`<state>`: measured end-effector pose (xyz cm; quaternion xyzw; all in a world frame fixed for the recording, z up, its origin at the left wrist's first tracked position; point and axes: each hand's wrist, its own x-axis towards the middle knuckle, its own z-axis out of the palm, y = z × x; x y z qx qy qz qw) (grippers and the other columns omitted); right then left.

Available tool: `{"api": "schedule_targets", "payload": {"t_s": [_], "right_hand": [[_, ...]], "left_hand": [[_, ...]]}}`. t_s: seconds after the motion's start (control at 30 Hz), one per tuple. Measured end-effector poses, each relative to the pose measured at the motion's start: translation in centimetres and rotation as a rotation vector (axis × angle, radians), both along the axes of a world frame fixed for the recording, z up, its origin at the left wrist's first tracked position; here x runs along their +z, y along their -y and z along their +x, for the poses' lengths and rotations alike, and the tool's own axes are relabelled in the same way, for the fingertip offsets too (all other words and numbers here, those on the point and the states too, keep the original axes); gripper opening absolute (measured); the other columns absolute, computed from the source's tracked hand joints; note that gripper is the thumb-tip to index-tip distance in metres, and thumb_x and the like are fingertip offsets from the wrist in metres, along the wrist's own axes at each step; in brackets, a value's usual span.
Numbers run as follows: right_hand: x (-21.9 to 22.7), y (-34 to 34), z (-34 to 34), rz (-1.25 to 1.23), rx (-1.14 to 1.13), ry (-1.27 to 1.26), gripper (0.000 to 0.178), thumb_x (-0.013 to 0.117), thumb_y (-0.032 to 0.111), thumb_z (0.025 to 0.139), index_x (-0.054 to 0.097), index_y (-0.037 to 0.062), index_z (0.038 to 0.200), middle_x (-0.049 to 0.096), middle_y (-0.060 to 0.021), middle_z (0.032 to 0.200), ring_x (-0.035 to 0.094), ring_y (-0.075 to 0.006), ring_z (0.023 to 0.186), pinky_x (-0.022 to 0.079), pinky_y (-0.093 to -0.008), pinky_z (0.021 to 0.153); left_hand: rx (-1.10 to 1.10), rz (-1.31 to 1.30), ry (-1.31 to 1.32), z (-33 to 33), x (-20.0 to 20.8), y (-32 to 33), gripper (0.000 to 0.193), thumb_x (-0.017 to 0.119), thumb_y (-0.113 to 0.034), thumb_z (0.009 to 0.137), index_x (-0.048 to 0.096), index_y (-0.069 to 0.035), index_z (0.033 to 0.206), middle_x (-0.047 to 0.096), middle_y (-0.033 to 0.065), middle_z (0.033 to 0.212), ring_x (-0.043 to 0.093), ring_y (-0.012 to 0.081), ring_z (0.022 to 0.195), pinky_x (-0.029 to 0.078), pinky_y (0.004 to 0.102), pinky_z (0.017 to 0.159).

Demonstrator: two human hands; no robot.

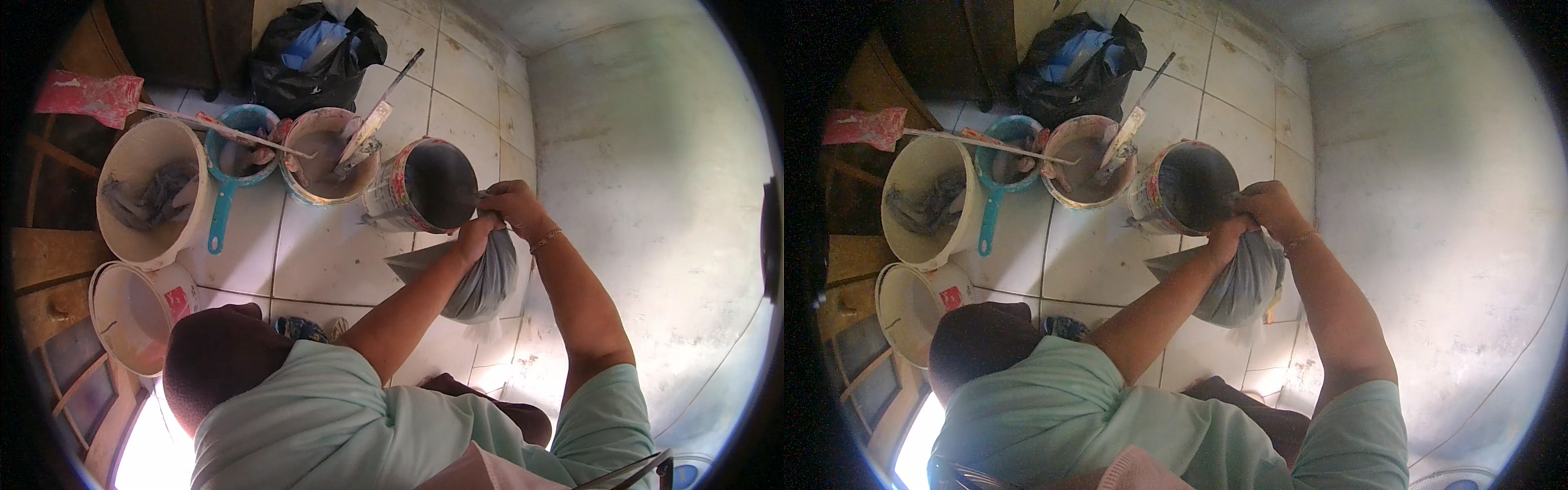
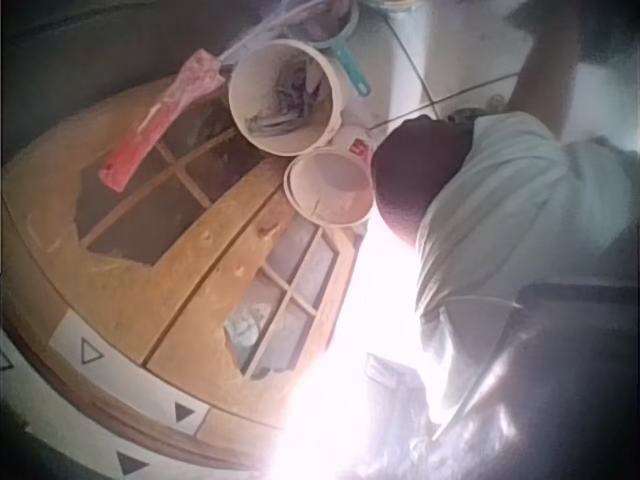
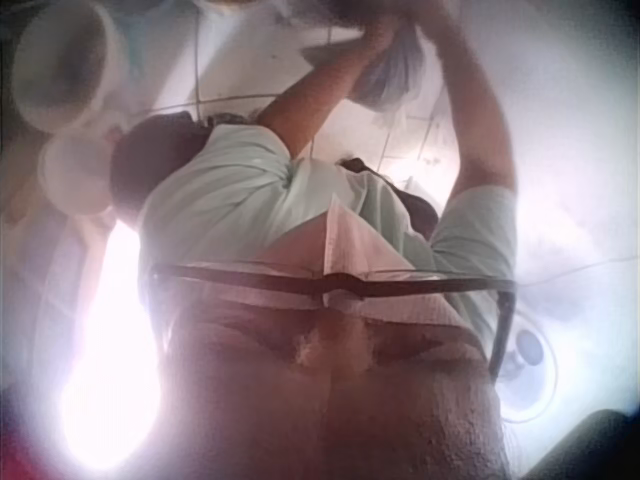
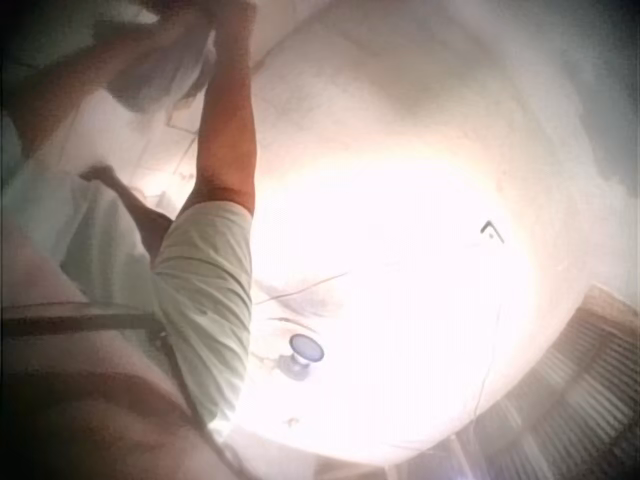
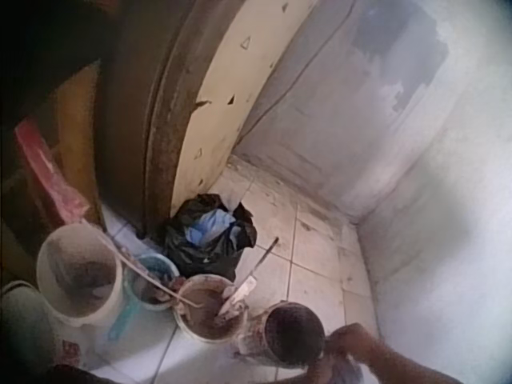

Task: The person prepares a grey substance by untying a grey plastic bag and pouring its contents into a paint bucket already containing liquid.

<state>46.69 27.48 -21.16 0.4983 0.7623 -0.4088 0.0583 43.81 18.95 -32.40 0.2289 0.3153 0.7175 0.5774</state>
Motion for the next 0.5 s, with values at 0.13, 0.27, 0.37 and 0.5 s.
{"api": "schedule_targets", "payload": {"t_s": [0.13, 0.27, 0.37, 0.5], "right_hand": [[-0.6, 0.1, -0.4, -0.018, -0.143, 0.207, 0.015, 0.069, 0.016, 0.069, 0.071, 0.0066, 0.080, 0.066, -0.0098, 0.073, 0.063, -0.0211, 0.066, 0.050, -0.0329, 0.063], [-0.4, 0.1, -0.7, 0.230, 0.326, 0.216, 0.016, 0.069, 0.012, 0.071, 0.064, -0.0037, 0.071, 0.060, -0.0072, 0.062, 0.053, -0.0107, 0.054, 0.042, -0.0283, 0.052], [-1.0, -0.7, -0.8, 0.399, 0.572, 0.323, 0.018, 0.071, 0.018, 0.068, 0.066, 0.0011, 0.071, 0.063, -0.0107, 0.065, 0.058, -0.0170, 0.056, 0.045, -0.0312, 0.055], [-1.5, -2.1, -1.4, 0.725, 0.915, 0.529, 0.018, 0.069, 0.022, 0.067, 0.067, 0.0056, 0.075, 0.065, -0.0113, 0.076, 0.061, -0.0285, 0.069, 0.049, -0.0356, 0.063]], "left_hand": [[0.060, 0.071, 0.038, 1.0, -1.1, 0.1, 0.024, 0.048, -0.022, 0.084, 0.064, -0.003, 0.082, 0.063, 0.0076, 0.083, 0.057, 0.0141, 0.086, 0.041, 0.0294, 0.082], [-0.024, -0.173, 0.012, 1.0, -0.3, 1.2, 0.027, 0.048, -0.024, 0.085, 0.064, -0.003, 0.082, 0.063, 0.0084, 0.084, 0.058, 0.0162, 0.086, 0.041, 0.0302, 0.083], [0.121, -0.012, -0.189, 1.6, -0.9, 1.4, 0.027, 0.048, -0.026, 0.083, 0.065, -0.004, 0.083, 0.064, 0.0086, 0.084, 0.058, 0.0176, 0.084, 0.041, 0.0306, 0.083], [-0.136, -0.230, 0.055, 1.2, 1.5, 2.7, 0.026, 0.047, -0.024, 0.082, 0.065, -0.005, 0.082, 0.064, 0.0100, 0.084, 0.058, 0.0193, 0.083, 0.042, 0.0314, 0.081]]}}
